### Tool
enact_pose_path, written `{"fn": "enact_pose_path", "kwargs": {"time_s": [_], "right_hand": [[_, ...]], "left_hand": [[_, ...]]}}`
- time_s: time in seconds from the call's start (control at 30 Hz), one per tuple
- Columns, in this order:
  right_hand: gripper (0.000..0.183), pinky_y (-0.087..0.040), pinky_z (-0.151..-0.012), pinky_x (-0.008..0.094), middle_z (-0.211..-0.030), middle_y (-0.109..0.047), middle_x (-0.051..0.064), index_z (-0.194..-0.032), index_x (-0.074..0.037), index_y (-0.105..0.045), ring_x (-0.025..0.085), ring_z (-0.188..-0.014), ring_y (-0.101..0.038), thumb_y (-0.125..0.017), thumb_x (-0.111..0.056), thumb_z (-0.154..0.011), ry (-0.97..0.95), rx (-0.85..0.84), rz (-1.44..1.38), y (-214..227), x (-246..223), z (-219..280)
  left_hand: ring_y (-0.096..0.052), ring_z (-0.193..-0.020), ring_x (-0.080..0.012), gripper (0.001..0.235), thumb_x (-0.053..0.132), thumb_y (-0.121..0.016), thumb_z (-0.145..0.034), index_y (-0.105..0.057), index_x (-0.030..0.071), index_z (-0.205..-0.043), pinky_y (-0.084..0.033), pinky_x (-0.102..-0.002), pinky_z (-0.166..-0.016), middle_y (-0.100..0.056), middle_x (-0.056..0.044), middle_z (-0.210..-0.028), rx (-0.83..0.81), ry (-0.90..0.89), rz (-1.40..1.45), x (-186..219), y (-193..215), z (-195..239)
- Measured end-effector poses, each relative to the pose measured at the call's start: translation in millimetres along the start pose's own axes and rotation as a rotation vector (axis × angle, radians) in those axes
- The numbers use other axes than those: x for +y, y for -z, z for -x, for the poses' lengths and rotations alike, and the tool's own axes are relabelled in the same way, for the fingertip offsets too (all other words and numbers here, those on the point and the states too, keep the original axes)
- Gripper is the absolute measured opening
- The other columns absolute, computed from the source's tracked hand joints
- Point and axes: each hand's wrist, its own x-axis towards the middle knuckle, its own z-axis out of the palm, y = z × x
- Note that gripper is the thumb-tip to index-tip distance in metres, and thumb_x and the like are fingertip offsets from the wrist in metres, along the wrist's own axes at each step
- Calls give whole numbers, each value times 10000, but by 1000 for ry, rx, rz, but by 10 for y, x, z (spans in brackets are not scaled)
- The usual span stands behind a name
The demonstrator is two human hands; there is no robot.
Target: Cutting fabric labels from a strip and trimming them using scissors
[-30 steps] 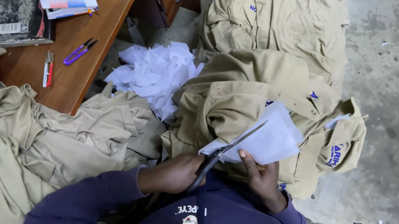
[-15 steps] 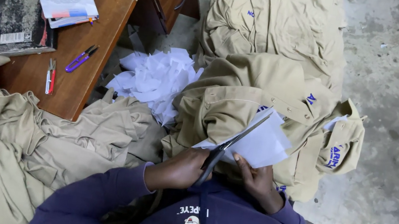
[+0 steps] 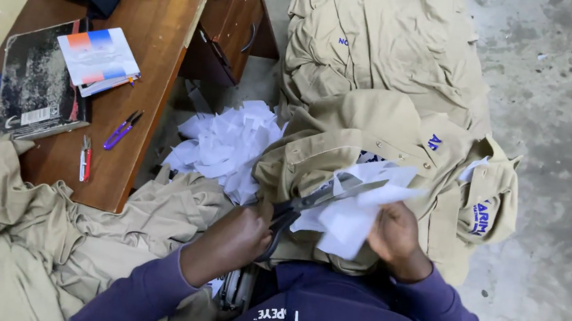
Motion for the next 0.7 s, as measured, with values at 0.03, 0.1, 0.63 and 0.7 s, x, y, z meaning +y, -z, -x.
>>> {"fn": "enact_pose_path", "kwargs": {"time_s": [0.03,0.1,0.63,0.7], "right_hand": [[286,-623,-940,520,-1144,-799,129,-1197,-70,-737,294,-1045,-787,-585,-229,-1014,12,-53,-59,92,15,-66],[344,-593,-1029,472,-1186,-805,136,-1204,-56,-748,282,-1113,-773,-533,-278,-1054,15,-115,-113,235,11,-204],[197,-441,-547,280,-730,-652,27,-888,-51,-678,150,-632,-618,-852,-70,-799,25,66,701,-42,-950,76],[209,-346,-532,242,-665,-594,-45,-792,-116,-663,59,-608,-529,-855,-174,-853,119,73,855,-154,-1165,268]], "left_hand": [[-723,-604,-434,259,165,-673,-953,-677,-76,-858,-585,-451,-494,-690,-281,-680,33,-8,-68,-22,-29,32],[-719,-596,-477,278,196,-692,-924,-664,-65,-832,-580,-532,-475,-682,-276,-662,74,-7,-133,-90,-164,79],[-656,-663,-493,78,56,-577,-883,-520,43,-934,-457,-572,-557,-667,-240,-790,109,-31,-142,-209,-346,192],[-658,-721,-535,104,120,-576,-969,-500,49,-977,-446,-587,-576,-672,-259,-818,-12,-5,-22,-128,-347,225]]}}
